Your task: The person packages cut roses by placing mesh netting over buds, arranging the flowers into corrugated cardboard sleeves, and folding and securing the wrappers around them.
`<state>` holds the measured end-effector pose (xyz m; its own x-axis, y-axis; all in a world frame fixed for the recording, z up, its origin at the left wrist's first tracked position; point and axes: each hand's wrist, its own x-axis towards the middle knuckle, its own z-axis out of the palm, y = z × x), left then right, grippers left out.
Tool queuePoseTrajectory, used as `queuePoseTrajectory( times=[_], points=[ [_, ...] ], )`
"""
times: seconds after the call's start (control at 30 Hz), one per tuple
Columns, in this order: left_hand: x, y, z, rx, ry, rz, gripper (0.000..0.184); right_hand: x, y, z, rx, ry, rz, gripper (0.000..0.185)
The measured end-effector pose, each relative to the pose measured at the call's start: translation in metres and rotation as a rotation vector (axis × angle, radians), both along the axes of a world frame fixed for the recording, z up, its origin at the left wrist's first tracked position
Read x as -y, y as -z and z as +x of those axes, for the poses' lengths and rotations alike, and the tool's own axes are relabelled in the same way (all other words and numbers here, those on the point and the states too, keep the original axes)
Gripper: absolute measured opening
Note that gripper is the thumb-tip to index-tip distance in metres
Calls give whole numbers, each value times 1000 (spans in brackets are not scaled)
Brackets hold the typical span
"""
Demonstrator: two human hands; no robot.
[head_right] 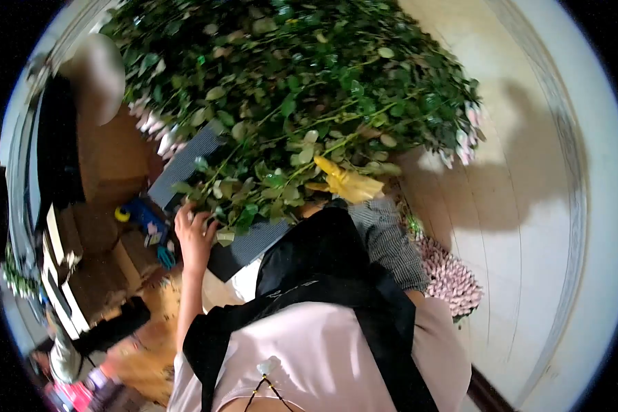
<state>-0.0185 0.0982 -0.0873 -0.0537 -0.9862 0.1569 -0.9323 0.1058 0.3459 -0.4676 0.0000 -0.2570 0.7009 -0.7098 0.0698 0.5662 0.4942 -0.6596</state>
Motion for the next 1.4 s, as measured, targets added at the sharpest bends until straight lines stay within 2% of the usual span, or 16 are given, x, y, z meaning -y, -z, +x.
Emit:
queuePoseTrajectory(
  times=[0.07, 0.2, 0.3, 0.47, 0.53, 0.6, 0.67, 0.8, 0.83, 0.9, 1.03, 1.17, 1.27, 1.3, 1.33, 1.4],
  points=[
    [-5, 2, -4, -80, -67, -20, 26, -24, -125, 19, -313, 178, 513, 38],
    [-4, 9, -4, -286, -181, 31, 27, -22, -221, 28, -1788, 640, -183, 38],
    [1, 14, 6, -171, -95, 99, 28, 17, -255, 82, -1471, 1183, -861, 43],
    [-8, 14, 19, -402, 6, 206, 27, 96, -162, 175, -1878, 309, -1490, 61],
    [-13, 12, 27, -524, 17, 273, 30, 117, -101, 194, -1634, 221, -1184, 36],
    [-8, -13, 15, -540, -25, 349, 30, 136, -117, 207, -1823, -45, -1270, 22],
    [-7, -14, 13, -569, -76, 439, 30, 112, -163, 191, -1756, 326, -1431, 20],
    [-11, 18, 23, -390, -90, 290, 28, 55, -222, 168, -1821, 725, -1540, 27],
    [-10, 16, 19, -342, -75, 239, 28, 53, -173, 167, -1426, 788, -1209, 26],
    [-10, 21, 20, -341, -35, 174, 36, 39, -149, 146, -1668, 471, -1220, 30],
    [-10, 10, -4, -641, -270, 184, 68, 38, -129, 124, -1278, 477, -1225, 52],
    [-14, 25, 12, -262, -235, 174, 64, 29, -205, 86, -1585, 172, -1378, 77],
    [-11, 26, 17, -253, -202, 186, 59, 37, -163, 73, -1689, 310, -1294, 78],
    [-10, 29, 21, -247, -195, 190, 59, 52, -93, 78, -1847, 357, -1570, 77],
    [-8, 33, 20, -350, -216, 185, 58, 54, -120, 86, -1826, 413, -1611, 72],
    [-17, 22, 20, -427, -245, 205, 57, 44, -180, 89, -1649, 342, -1259, 66]
  ],
)
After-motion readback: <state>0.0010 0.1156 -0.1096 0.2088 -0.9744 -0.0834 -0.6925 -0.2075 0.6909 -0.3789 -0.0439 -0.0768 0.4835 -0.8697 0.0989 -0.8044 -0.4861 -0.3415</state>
